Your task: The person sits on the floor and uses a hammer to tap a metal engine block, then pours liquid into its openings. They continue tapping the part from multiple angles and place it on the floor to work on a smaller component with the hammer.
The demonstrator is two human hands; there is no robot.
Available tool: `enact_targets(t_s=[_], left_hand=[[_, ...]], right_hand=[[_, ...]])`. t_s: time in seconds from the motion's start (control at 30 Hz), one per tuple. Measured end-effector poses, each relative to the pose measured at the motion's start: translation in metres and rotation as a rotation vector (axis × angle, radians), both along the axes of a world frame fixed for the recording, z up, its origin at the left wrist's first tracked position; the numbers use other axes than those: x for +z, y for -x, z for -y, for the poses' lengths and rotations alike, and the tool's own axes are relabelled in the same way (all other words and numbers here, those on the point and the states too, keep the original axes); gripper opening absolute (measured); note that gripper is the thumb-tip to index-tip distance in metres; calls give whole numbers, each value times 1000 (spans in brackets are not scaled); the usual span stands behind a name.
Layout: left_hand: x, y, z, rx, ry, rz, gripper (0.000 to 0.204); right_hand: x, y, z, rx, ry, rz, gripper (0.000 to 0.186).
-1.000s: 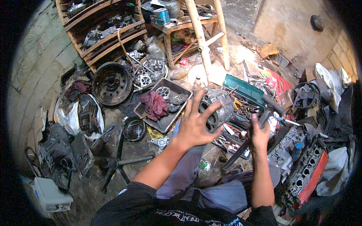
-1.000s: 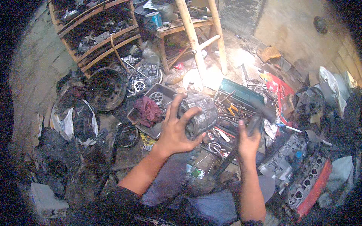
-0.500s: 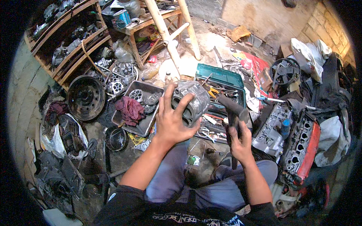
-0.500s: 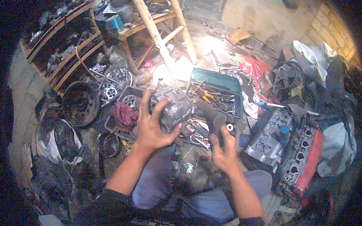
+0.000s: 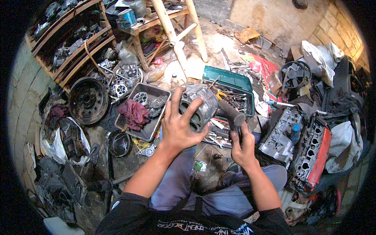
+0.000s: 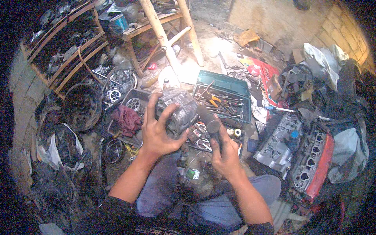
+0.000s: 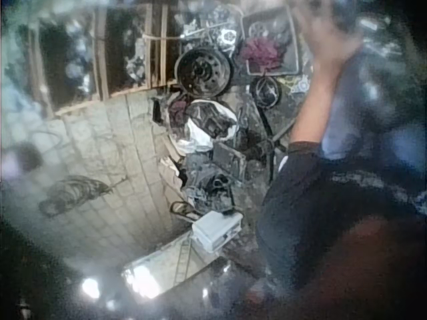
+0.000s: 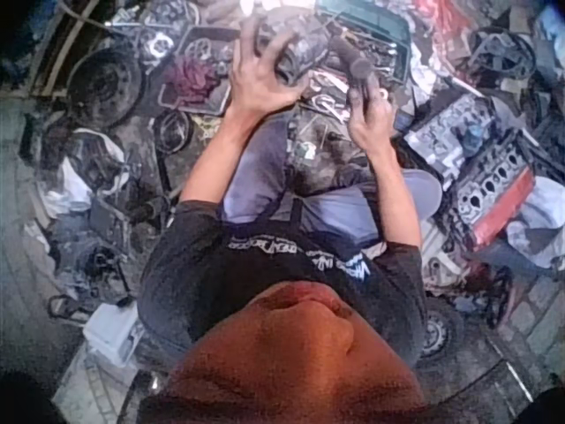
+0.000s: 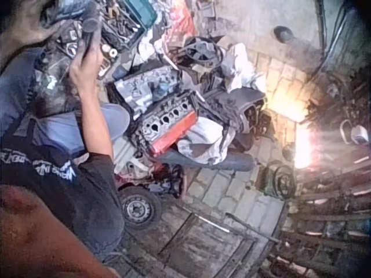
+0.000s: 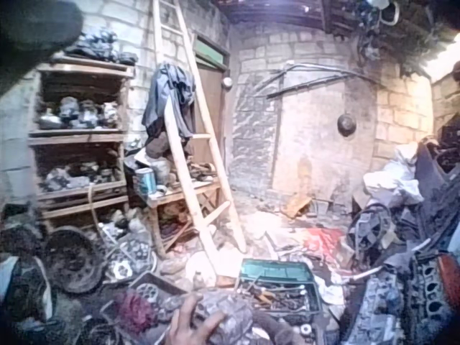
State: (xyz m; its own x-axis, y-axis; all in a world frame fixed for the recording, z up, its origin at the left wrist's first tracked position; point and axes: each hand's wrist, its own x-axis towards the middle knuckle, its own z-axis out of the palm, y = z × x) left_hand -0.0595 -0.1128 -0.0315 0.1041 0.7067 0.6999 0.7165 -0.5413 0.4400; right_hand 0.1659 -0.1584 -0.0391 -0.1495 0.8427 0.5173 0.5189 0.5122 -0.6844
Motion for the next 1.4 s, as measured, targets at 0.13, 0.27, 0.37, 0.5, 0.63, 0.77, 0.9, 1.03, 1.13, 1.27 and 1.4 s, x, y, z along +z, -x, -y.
enact_targets(t_s=[0.13, 0.27, 0.37, 0.5, 0.63, 0.77, 0.9, 1.03, 1.13, 1.27, 1.4], left_hand=[[0, 2, -2, -19, 17, 30, 70], [1, 3, 0, 5, 1, 15, 70], [3, 4, 3, -16, 13, 22, 70], [3, 7, 2, -13, -4, 28, 70], [2, 11, -1, -35, -37, 70, 70], [4, 11, 0, 26, -24, 37, 69], [-4, 20, -2, 12, -95, 101, 70], [-3, 19, -1, -14, -87, 95, 71], [0, 18, -4, -11, -62, 19, 70], [-4, 21, -6, -19, -73, 98, 72], [-5, 21, -3, -26, -83, 115, 73]], right_hand=[[3, 9, -10, 1, -11, 82, 67], [1, 9, -8, -5, -139, 137, 71], [1, 13, -10, -29, -62, 129, 71], [-2, 12, -13, -58, -215, 137, 66], [2, 7, -6, 90, -417, 191, 62], [-6, 5, -21, -181, -8, 218, 68], [8, 9, -15, -131, -382, 183, 65], [5, 5, -6, 84, -461, 224, 63], [-6, 12, -26, -111, -102, 250, 68], [0, 9, -23, -134, -298, 220, 70], [4, 10, -9, 104, -614, 147, 78]])
